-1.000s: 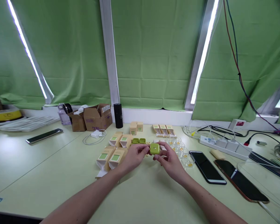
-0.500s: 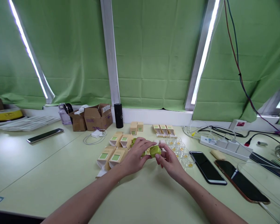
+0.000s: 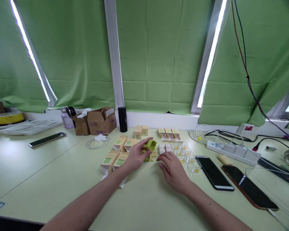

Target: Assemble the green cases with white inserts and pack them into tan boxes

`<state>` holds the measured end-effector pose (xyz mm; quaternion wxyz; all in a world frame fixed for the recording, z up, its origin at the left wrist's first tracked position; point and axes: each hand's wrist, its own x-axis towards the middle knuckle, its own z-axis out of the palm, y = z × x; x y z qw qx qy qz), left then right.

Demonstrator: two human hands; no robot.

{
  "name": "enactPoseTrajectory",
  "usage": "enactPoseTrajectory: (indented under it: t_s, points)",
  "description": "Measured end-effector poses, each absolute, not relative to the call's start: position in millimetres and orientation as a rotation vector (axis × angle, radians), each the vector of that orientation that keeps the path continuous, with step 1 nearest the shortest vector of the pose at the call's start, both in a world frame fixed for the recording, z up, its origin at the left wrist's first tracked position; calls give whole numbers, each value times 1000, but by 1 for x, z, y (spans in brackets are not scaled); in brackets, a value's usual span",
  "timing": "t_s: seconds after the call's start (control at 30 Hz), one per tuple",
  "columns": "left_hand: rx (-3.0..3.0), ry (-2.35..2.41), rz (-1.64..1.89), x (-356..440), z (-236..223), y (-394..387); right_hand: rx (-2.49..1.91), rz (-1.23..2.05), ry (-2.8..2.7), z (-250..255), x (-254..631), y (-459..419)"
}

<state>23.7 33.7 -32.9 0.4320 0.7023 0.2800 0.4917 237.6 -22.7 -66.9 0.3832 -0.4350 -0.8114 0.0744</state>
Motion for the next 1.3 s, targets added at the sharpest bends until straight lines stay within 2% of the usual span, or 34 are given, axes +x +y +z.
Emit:
enactPoseTrajectory:
  t_s: [0.23,0.7,1.3]
  points:
    - [1389,560,1240,27,-37,37,-1218,-93,-2331,-74,225,-22]
    - [1320,527,1245,30,-32,28,-1238,-198,-2398,-75,219,-24]
    - [1372,550,1235,31,-39,30,-1190,2,-2024,-68,234,-21]
